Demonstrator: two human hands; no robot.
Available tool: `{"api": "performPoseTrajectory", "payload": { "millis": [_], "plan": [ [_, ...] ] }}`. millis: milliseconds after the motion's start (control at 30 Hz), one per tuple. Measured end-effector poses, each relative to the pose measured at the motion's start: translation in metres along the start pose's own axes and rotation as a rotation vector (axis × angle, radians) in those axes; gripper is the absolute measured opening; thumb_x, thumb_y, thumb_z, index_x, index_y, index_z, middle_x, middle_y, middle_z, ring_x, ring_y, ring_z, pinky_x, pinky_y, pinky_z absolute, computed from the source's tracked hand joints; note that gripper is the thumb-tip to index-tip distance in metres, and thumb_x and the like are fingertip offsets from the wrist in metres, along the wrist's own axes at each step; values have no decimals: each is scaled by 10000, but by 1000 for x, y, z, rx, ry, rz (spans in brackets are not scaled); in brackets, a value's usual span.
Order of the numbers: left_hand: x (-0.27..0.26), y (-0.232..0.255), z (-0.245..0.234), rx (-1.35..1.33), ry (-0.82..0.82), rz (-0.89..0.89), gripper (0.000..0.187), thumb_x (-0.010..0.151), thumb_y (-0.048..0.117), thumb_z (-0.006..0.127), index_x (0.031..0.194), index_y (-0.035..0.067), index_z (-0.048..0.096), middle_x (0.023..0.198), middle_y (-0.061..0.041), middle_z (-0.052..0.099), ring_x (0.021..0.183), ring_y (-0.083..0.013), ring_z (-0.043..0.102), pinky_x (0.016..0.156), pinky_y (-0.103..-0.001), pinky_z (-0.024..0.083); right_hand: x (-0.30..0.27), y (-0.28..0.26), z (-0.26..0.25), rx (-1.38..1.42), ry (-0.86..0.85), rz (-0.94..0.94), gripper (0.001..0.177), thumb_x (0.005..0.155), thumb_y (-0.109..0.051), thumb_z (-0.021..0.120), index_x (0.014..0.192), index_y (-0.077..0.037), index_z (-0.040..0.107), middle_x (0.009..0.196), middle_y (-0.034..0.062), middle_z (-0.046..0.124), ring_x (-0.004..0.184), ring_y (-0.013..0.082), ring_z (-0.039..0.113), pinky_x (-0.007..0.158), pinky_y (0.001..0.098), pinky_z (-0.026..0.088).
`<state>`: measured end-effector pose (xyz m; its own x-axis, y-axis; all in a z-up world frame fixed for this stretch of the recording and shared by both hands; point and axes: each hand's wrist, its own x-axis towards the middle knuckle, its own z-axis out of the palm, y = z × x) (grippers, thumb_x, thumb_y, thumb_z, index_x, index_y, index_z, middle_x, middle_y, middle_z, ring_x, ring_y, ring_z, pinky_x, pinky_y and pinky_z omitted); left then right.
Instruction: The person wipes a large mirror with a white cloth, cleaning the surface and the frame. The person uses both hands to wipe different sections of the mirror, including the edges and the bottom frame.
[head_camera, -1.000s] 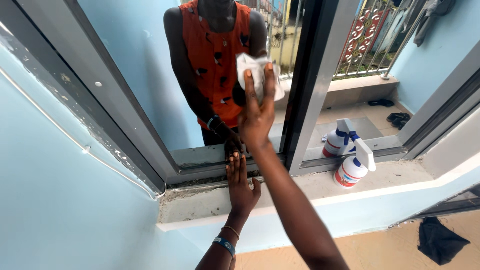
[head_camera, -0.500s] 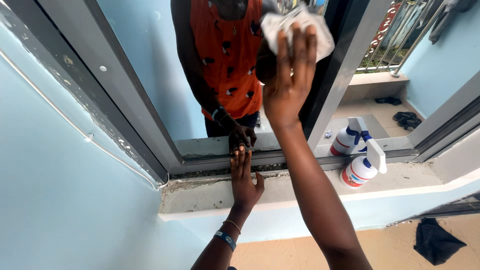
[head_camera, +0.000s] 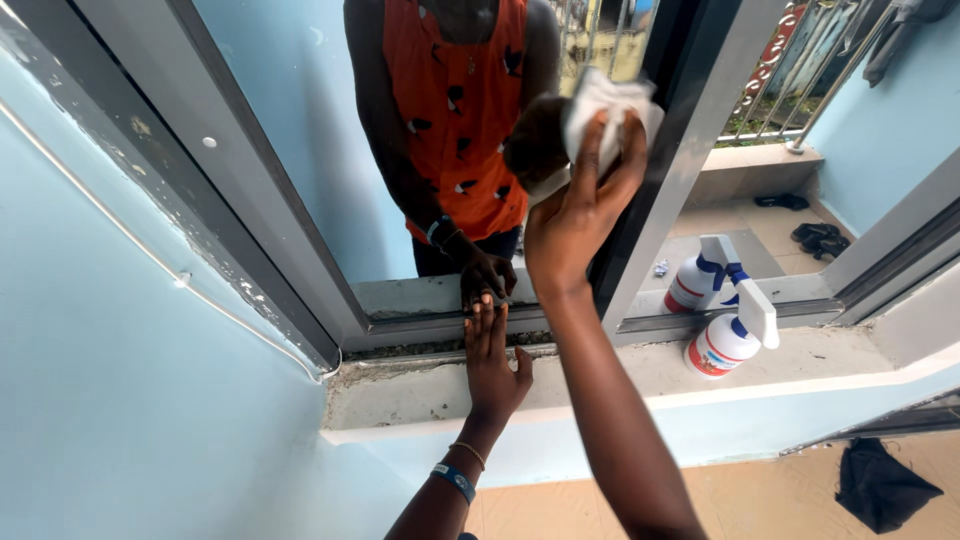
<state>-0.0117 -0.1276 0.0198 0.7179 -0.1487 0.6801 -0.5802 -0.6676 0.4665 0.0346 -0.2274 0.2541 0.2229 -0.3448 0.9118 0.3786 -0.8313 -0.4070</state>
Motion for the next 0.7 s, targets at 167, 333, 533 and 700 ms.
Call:
{"api": "performPoseTrajectory", "payload": {
  "millis": [167,333,533,700],
  "plan": [
    [-2,0,-1,-3,-25,-17,717,873,105,568,1551,-10,366,1678,-236,233,1577,-362,198,1272,-572,180,28,11,-3,-12,-19,-203,715,858,223,548,1506,-77,593,1534,162,438,1527,359,406,1274,499,376],
    [0,-1,0,-19,6,-3,708,871,96,571,1547,-5,386,1674,-228,270,1571,-362,228,1275,-557,193,53,15,-24,-275,-25,-412,450,943,117,655,1344,-60,756,1371,133,643,1546,367,344,1326,586,121],
    [1,-4,-1,0,5,-2,688,877,83,567,1540,12,396,1670,-226,283,1573,-357,228,1278,-548,198,81,40,-56,-426,-166,-580,187,952,85,677,954,-68,785,1178,126,720,1554,344,373,1333,545,82],
    [-3,1,-5,-10,-6,6,708,871,79,566,1552,10,383,1667,-226,276,1567,-363,221,1274,-549,193,64,56,-69,-496,-232,-571,154,924,61,696,990,-41,791,1163,170,730,1521,324,459,1354,499,139]
  ]
}}
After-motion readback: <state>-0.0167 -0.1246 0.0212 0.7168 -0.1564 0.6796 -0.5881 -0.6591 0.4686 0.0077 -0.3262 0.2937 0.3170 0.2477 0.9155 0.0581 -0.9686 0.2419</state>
